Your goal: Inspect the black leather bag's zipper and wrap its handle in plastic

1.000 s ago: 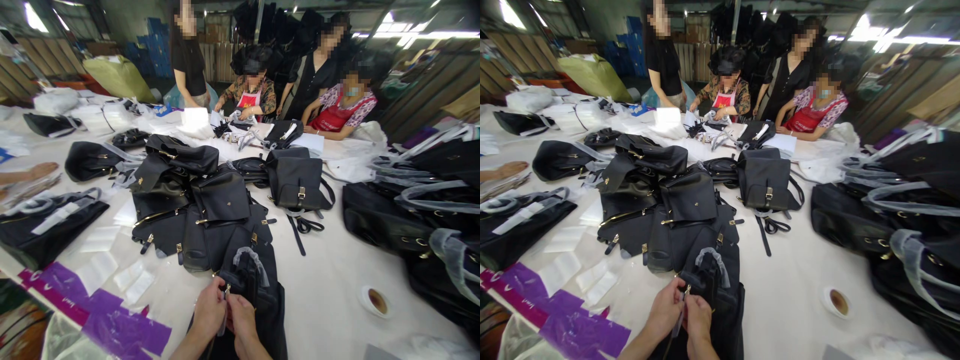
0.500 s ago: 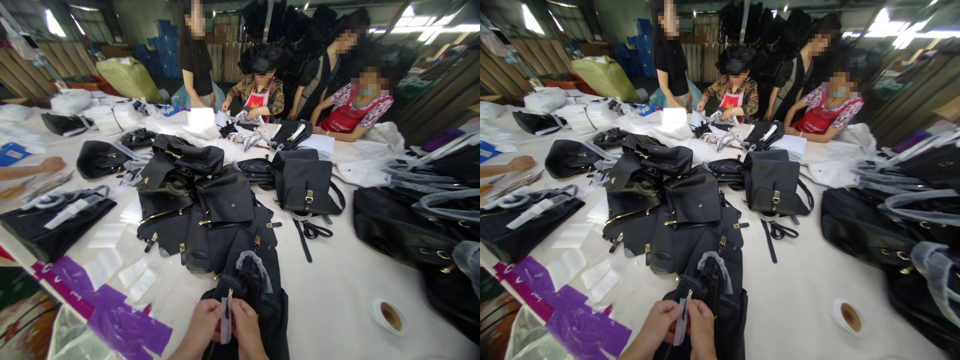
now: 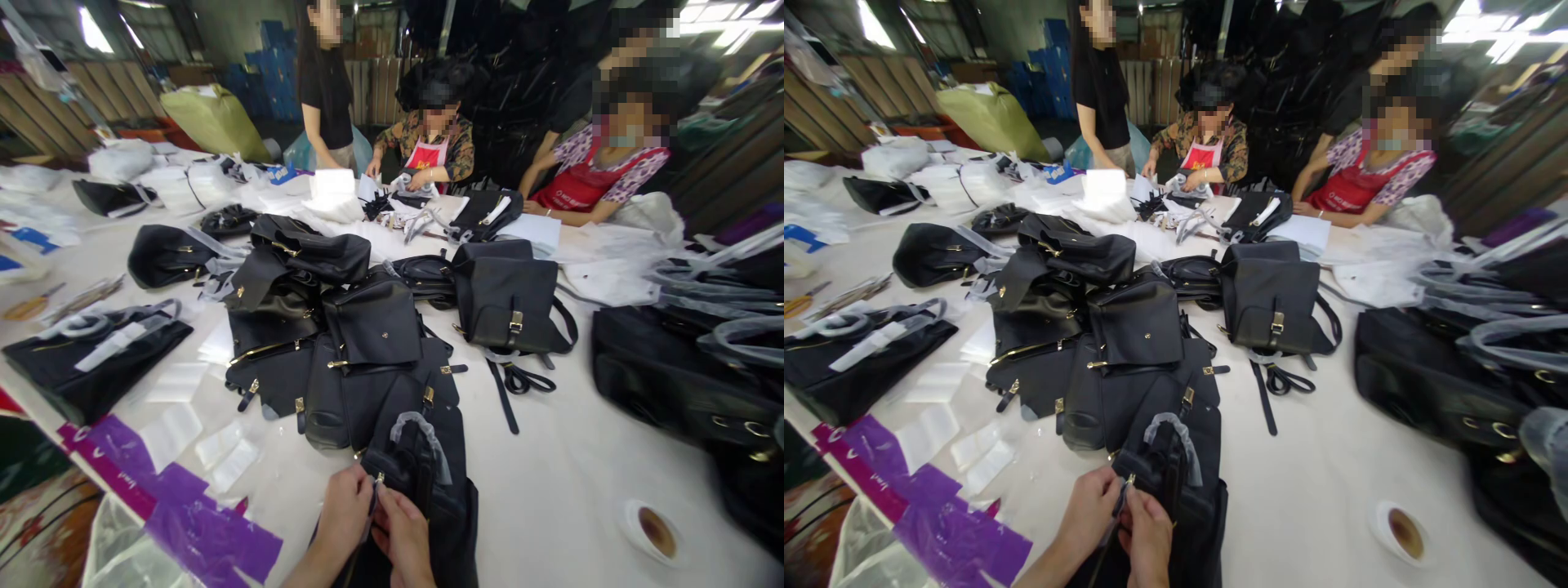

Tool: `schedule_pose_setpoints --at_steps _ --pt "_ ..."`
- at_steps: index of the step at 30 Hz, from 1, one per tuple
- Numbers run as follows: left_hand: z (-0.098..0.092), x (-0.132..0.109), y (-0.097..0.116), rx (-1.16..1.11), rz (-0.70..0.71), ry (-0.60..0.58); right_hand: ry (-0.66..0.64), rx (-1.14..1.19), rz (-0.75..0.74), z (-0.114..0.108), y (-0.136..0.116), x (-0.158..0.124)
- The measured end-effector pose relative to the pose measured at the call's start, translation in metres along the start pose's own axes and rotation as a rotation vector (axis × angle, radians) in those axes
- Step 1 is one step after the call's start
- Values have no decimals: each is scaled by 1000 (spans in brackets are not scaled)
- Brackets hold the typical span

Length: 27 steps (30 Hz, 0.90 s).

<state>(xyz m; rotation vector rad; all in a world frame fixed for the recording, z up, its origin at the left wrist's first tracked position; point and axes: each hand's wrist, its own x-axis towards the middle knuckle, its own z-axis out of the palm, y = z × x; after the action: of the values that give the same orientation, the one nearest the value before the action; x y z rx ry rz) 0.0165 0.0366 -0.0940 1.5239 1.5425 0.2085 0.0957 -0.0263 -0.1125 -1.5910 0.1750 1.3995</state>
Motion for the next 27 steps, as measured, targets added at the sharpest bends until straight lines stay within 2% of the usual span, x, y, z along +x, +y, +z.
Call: schedule_pose_setpoints --at_steps 5,11,15,22,27 --pt "1 1 6 8 8 1 14 5 -5 1 -1 3" --pt "0 2 11 -49 -47 -61 -8 64 -40 4 -6 2" --pt "-1 4 14 -63 -51 -75 15 25 -19 2 -10 -2" --pt "1 5 11 -105 -163 -151 -16 9 87 -5 -14 -8" --pt "-4 6 10 -55 -80 -136 123 98 87 10 -19 -7"
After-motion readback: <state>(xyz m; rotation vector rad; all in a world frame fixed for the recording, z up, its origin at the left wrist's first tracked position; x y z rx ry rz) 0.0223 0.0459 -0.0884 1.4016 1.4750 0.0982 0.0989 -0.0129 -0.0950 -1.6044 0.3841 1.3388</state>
